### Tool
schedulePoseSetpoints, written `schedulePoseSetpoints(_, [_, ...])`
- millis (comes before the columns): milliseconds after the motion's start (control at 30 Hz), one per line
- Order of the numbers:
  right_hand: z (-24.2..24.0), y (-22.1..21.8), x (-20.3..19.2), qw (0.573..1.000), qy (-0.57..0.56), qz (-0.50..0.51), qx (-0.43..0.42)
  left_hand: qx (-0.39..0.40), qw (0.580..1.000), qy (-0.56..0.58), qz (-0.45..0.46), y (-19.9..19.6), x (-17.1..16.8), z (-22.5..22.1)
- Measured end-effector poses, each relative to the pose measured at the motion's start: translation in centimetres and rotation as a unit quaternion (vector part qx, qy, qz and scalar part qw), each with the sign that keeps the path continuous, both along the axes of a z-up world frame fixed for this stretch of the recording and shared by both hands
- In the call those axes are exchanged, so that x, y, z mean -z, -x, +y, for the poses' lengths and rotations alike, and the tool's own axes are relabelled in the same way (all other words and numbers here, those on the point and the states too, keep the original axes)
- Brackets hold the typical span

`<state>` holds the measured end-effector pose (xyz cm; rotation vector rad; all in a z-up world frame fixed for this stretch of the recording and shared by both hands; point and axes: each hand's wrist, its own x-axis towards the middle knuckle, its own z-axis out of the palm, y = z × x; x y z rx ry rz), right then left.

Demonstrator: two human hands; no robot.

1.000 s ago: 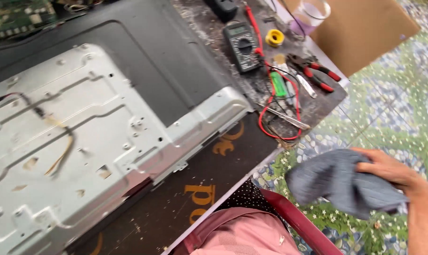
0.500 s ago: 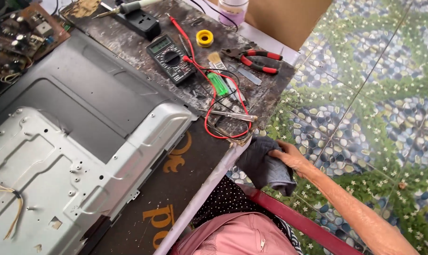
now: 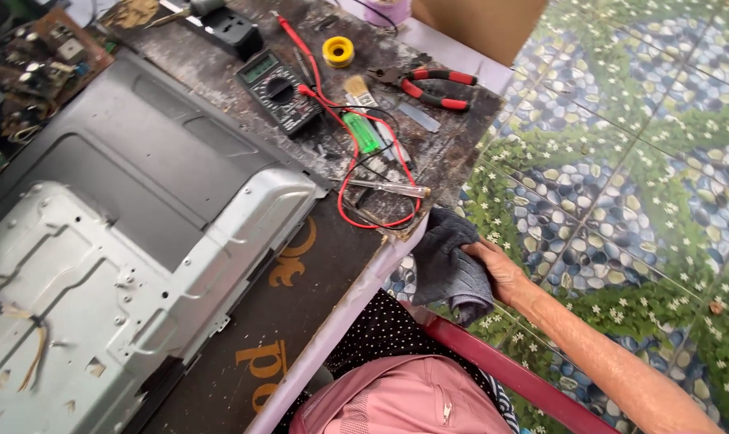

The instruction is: Disassembling a television to access internal components, removing screen layers, and cleaning the chassis.

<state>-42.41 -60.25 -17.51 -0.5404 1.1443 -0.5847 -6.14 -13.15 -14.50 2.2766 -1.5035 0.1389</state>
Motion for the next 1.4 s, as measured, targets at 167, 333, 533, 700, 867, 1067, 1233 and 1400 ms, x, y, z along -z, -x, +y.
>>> schedulePoseSetpoints(167, [0.8, -0.3, -2.3, 0.999, -0.023, -0.02, 0.017, 0.199, 0.955, -0.028, 0.218, 10.4, -11.3, -20.1])
schedulePoseSetpoints(333, [1.2, 1.8, -5.1, 0.987, 0.089, 0.112, 0.073, 0.335, 0.819, -0.201, 0.42, 11.5, -15.0, -21.7])
schedulePoseSetpoints(533, [3.9, 1.0, -14.9, 0.952, 0.231, 0.153, 0.133, 0.264, 0.874, -0.112, 0.392, 9.1, -17.9, -15.4])
schedulePoseSetpoints(700, [-7.9, 8.2, -5.4, 0.972, -0.196, 0.116, 0.049, 0.124, 0.825, 0.013, 0.551, 8.6, -19.5, -11.9])
schedulePoseSetpoints(867, [3.3, -13.6, -16.0, 0.537, 0.727, -0.12, -0.41, 0.045, 0.689, 0.392, 0.608, 7.0, -19.9, -6.2])
schedulePoseSetpoints(1067, [15.1, -26.1, -23.5, 0.222, 0.806, -0.106, -0.539, -0.389, 0.684, 0.45, 0.422, 5.7, -19.3, 0.4])
schedulePoseSetpoints(1233, [12.8, -23.0, -20.4, 0.307, 0.814, 0.029, -0.492, -0.403, 0.899, 0.168, 0.038, 4.9, -15.1, 4.1])
schedulePoseSetpoints(1400, [12.6, -22.5, -20.4, 0.438, 0.723, 0.068, -0.53, -0.447, 0.856, 0.153, 0.211, 1.1, -17.4, 3.2])
